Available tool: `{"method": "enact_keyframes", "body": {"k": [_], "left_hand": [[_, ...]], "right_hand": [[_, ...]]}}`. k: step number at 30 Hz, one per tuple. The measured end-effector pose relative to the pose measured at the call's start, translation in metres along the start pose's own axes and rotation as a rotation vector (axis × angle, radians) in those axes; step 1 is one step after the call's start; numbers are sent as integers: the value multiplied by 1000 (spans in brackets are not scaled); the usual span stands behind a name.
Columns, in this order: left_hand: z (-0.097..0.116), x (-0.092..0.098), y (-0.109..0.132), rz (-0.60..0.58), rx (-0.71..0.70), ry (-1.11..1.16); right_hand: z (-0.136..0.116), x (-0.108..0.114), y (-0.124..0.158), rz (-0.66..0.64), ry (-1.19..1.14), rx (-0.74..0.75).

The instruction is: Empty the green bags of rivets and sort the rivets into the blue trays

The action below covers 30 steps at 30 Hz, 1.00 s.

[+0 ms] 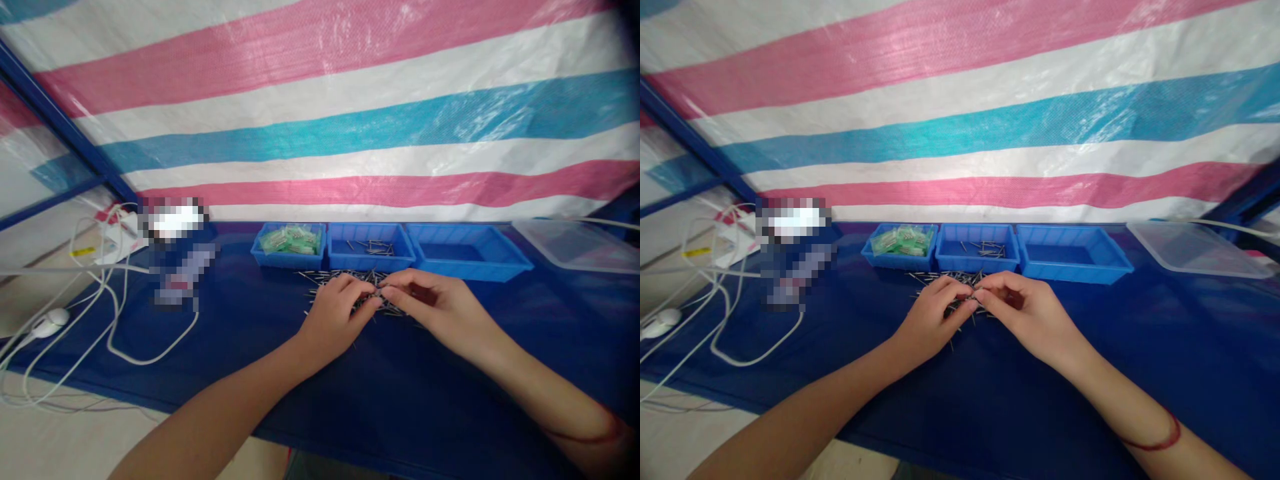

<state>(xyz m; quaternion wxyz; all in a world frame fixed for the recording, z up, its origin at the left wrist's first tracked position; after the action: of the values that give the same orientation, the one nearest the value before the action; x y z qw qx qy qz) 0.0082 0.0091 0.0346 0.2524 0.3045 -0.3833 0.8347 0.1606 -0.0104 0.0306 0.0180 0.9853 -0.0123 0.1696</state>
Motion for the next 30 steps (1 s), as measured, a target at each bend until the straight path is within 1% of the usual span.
{"method": "enact_keyframes", "body": {"k": [3, 5, 7, 9, 11, 13, 16, 18, 21, 24, 25, 28, 30], "left_hand": [[-1, 4, -1, 39, 1, 22], [-1, 9, -1, 82, 14, 32], [0, 13, -1, 121, 27, 33], [0, 16, 0, 147, 44, 29], [-2, 17, 1, 161, 67, 30], [-3, 15, 1, 153, 80, 34], [-4, 12, 1, 111, 79, 19], [-4, 10, 1, 79, 67, -9], [-3, 7, 1, -10, 22, -90], [0, 3, -1, -133, -55, -196], [2, 1, -1, -156, -88, -228], [8, -5, -3, -174, -180, -319], [11, -11, -4, -179, -214, -381]], "right_hand": [[2, 2, -1, 11, 37, 18], [0, 4, 0, 31, 111, 58], [-5, 4, 1, 49, 223, 140], [-13, 6, 3, 96, 336, 256], [-19, 11, 2, 208, 433, 358], [-21, 19, -3, 365, 530, 422], [-19, 28, -16, 560, 720, 449], [-16, 31, -23, 627, 830, 436], [-16, 33, -22, 647, 865, 415], [-20, 32, -13, 623, 797, 426], [-22, 32, -10, 609, 774, 432], [-24, 28, -3, 557, 727, 440], [-23, 26, -1, 531, 696, 445]]}}
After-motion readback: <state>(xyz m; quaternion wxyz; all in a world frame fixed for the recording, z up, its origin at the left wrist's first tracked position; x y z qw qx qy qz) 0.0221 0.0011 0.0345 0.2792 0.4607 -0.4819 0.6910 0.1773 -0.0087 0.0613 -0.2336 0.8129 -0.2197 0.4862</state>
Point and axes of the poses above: each hand's wrist, its own y-axis away from the middle knuckle, its own x-axis out of the back of the hand, z = x × y, the point moved 5 cm from there along -y, towards the middle knuckle, and after that the axes turned 13 degrees about -x, right-handed, at the moved point
